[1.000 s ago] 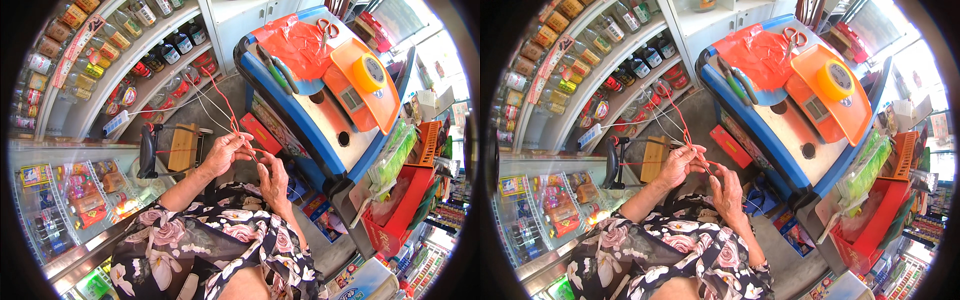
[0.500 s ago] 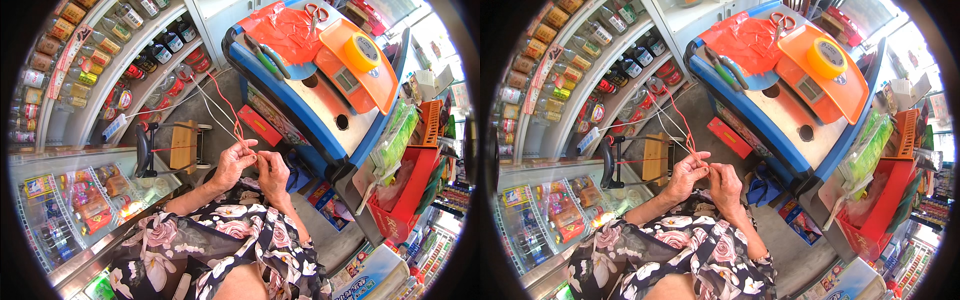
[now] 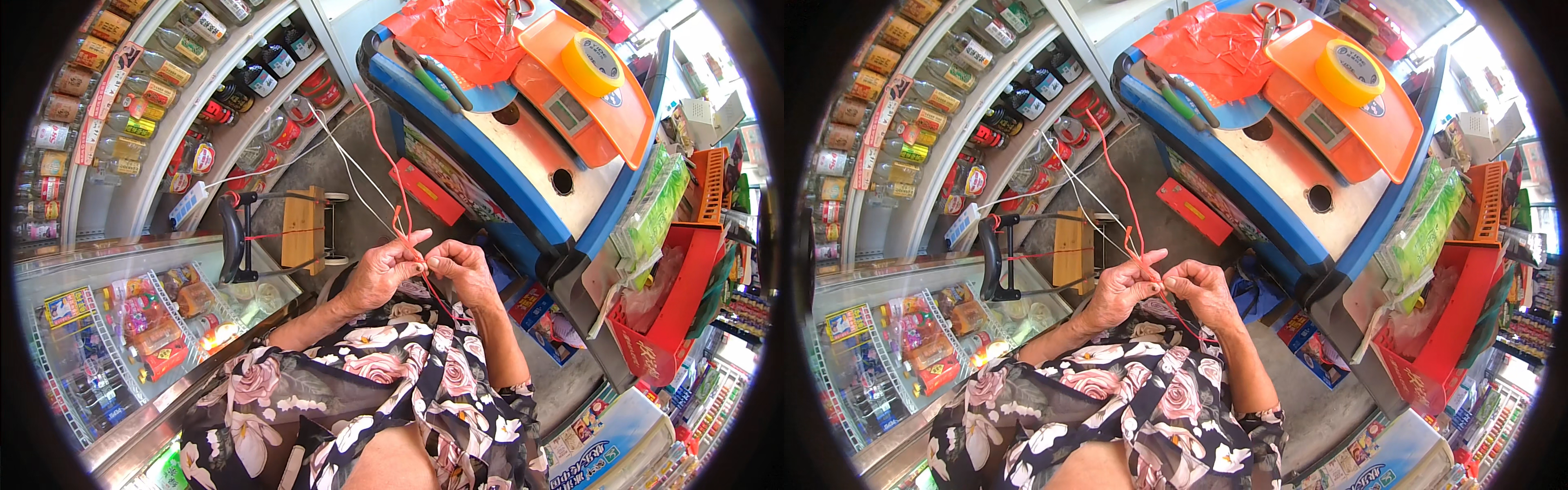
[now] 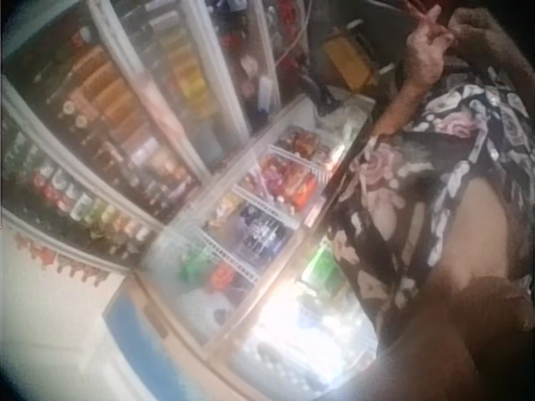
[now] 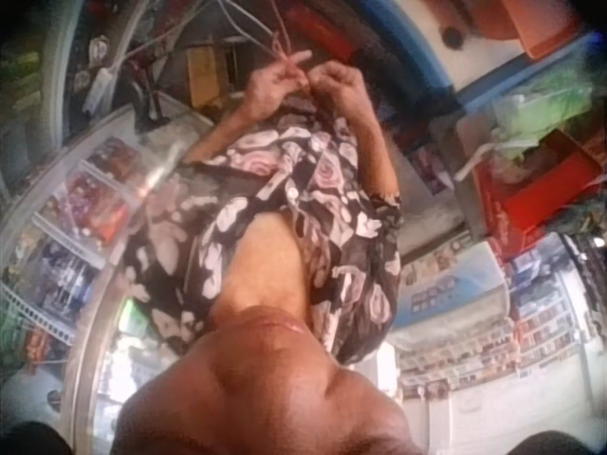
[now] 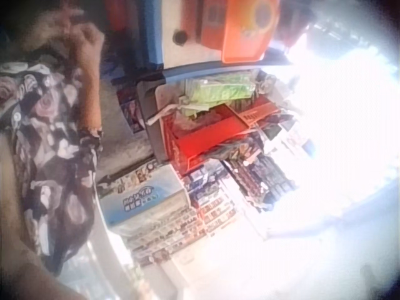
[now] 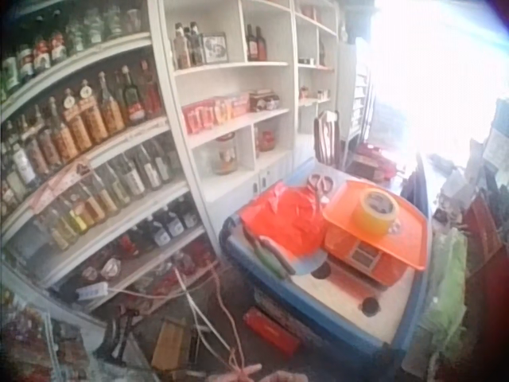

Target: The person squats beside a small wooden cart and uses pliers to cut and remove red zip ties securing a metal pole to the cart frame. After cutting the ties, the person stands and walks through the store while holding the removed ties.

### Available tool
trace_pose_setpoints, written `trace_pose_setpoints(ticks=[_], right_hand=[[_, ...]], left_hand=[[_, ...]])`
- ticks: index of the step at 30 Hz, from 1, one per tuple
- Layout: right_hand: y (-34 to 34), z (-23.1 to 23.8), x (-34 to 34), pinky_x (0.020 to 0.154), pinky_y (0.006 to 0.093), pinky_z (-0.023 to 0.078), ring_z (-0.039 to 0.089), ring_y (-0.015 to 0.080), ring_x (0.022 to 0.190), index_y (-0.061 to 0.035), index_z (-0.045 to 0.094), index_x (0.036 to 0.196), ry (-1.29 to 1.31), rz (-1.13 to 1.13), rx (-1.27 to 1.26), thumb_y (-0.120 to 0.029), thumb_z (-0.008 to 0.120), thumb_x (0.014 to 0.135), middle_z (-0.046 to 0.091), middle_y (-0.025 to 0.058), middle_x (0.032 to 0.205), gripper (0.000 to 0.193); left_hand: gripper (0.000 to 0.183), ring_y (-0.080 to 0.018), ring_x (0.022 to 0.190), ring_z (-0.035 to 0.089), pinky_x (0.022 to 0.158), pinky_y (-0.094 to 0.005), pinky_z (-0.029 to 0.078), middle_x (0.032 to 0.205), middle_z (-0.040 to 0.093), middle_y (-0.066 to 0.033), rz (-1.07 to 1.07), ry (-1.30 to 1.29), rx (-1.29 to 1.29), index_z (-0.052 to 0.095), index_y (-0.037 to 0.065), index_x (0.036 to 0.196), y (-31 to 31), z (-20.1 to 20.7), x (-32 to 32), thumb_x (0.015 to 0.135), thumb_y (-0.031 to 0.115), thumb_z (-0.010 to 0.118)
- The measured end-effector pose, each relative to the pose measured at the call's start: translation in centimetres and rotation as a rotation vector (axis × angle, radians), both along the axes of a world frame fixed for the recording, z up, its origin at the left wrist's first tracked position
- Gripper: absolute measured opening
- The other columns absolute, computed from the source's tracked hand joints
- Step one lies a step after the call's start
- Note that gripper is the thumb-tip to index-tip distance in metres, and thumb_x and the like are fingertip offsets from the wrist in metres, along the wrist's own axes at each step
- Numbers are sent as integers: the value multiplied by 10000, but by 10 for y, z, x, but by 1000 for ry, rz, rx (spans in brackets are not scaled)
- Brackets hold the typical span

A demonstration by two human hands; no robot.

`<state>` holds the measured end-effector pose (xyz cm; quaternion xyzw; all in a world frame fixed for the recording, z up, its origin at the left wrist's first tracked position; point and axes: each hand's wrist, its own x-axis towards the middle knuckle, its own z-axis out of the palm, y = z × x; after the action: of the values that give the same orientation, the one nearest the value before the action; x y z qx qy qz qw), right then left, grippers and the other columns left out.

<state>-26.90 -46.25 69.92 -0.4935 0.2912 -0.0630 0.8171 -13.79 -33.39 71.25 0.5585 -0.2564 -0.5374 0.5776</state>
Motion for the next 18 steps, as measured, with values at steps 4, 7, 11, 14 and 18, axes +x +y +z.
trace_pose_setpoints(ticks=[4,7,11,14,18], right_hand=[[10,0,1,640,213,432,537,73,690,24,638,828,-40,-59,53,-76,638,831,628,22,742,99],[14,2,2,653,213,448,547,81,692,16,641,817,-60,-106,52,-63,641,822,627,24,760,79],[16,5,-1,686,207,471,562,81,713,9,649,860,24,-93,-50,-77,631,841,635,28,815,90],[19,6,-5,699,224,462,563,73,756,35,633,971,-1,-97,-90,-97,622,857,642,36,828,175],[19,4,-8,701,222,462,559,72,768,35,610,1025,-13,-64,-81,-115,610,870,640,35,840,216]], left_hand=[[311,-68,870,573,798,-225,460,1129,564,-86,24,-8,-32,524,-10,1165,3,-2,-3,866,41,596],[226,-80,899,578,820,-242,460,1283,515,-137,35,-27,-6,570,-20,1079,4,-2,-4,865,47,600],[465,-64,848,575,787,-216,458,897,637,-24,32,-100,-10,449,38,1312,4,-3,-4,869,42,591],[465,-71,848,580,788,-214,458,890,632,-24,21,-102,5,443,36,1316,4,-3,-4,872,40,583],[465,-79,838,583,784,-216,461,876,626,-27,13,-23,-13,437,30,1318,4,-1,-4,874,32,574]])
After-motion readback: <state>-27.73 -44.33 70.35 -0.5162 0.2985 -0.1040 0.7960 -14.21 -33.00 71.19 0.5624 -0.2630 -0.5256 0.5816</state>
